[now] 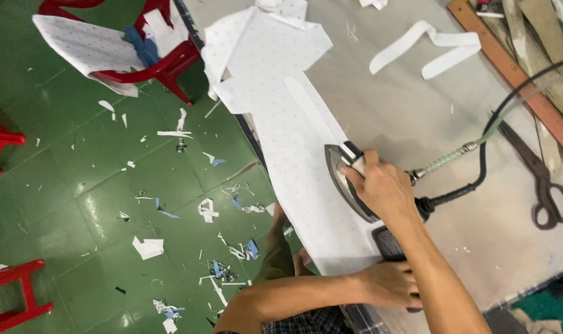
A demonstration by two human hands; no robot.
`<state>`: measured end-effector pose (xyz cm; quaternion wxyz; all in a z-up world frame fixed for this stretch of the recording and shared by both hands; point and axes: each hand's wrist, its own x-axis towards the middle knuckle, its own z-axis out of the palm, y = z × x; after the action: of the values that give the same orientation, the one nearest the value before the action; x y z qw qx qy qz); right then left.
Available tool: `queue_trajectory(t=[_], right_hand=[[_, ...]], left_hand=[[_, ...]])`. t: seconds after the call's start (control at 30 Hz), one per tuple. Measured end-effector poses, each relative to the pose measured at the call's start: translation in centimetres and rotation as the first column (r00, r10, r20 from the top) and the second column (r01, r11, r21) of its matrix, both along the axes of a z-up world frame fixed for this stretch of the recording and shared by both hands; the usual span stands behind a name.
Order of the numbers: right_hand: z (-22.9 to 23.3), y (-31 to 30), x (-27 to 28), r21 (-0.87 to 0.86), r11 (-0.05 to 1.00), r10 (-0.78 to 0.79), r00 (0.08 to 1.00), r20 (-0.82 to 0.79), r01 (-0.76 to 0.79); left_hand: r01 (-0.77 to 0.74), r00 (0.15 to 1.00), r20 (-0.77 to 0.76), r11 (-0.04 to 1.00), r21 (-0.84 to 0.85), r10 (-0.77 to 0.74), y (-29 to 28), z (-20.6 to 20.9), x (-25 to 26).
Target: The person irons a white patterned fabric piece on a work table using a steam iron and a black pressing block. They repeatedly smooth, fold, and press the fabric, moving it around the table to reach different sections.
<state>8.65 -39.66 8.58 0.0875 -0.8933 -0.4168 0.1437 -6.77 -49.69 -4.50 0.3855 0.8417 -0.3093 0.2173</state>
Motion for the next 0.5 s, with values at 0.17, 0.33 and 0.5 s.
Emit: queue_trajectory(t=[0.17, 0.33, 0.5], right_hand=[[2.6, -4.4, -2.3, 0.235, 0.959, 0.086, 0.954, 0.289, -0.158], [-1.4, -9.9, -5.2, -0.127, 0.983, 0.178, 0.851, 0.493, -0.133], [-1.2, -6.6, -4.4, -0.035, 0.997, 0.075, 0.684, 0.726, -0.072]], left_hand=[[0.072, 0.995, 0.064, 0.997, -0.005, -0.071, 8.8, 3.4, -4.6], [-0.241, 0.970, 0.072, 0.955, 0.174, 0.232, 22.7, 4.0, -6.7], [-0.510, 0.859, 0.119, 0.812, 0.283, 0.498, 35.0, 3.9, -4.0]])
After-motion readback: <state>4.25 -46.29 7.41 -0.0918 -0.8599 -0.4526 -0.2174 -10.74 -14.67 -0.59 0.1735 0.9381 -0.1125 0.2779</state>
